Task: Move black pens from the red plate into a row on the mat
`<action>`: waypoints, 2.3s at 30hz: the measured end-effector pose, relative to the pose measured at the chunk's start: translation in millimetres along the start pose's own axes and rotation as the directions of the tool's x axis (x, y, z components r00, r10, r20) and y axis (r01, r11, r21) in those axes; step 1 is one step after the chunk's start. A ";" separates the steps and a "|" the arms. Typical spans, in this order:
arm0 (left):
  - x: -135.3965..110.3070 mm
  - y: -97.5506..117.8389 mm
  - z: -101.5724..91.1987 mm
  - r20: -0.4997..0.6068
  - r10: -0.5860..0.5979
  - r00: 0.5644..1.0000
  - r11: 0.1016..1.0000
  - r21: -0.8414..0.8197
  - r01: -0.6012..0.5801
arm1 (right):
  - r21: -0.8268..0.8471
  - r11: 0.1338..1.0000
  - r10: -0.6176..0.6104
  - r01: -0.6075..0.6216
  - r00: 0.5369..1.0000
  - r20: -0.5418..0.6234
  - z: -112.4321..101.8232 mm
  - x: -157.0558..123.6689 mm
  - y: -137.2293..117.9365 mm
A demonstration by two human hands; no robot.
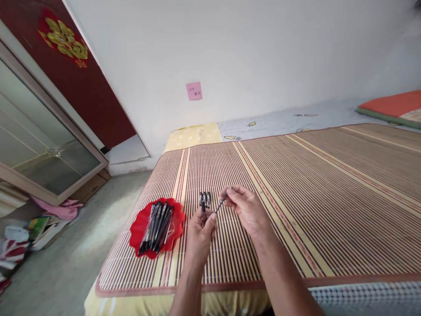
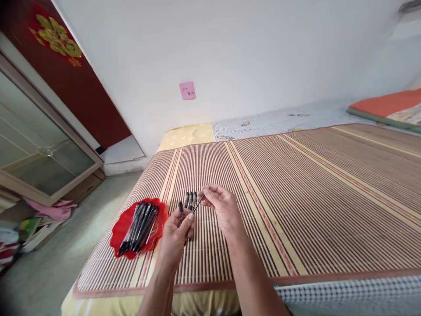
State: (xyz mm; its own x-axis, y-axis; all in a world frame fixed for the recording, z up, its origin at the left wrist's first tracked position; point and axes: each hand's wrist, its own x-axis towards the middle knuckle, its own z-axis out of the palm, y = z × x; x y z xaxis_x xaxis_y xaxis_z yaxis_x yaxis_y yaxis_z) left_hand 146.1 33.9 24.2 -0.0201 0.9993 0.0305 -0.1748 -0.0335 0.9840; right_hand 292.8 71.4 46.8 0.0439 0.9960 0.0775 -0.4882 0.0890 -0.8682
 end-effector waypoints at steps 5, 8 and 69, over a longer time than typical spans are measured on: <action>-0.4 -1.2 -0.2 0.026 -0.014 1.000 1.000 -0.011 0.015 | -0.028 0.995 -0.096 0.095 0.995 -0.033 6.6 -2.7 -0.9; 0.0 1.1 -4.3 0.046 -0.045 0.998 0.997 0.060 0.043 | -0.110 0.985 -0.146 0.137 0.985 -0.087 5.7 -4.6 -3.5; 3.1 -10.5 -26.0 0.380 -0.034 0.924 0.153 0.916 -0.371 | -0.961 0.274 0.116 -0.045 0.993 -0.013 -0.5 21.7 75.2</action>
State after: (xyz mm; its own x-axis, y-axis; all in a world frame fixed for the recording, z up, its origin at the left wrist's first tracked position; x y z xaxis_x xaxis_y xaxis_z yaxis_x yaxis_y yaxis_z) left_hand 122.3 37.0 9.4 0.3616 0.9303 0.0611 0.8823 -0.3627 0.3000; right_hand 257.4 99.7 -17.0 -0.0015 0.9995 -0.0305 0.7016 -0.0206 -0.7122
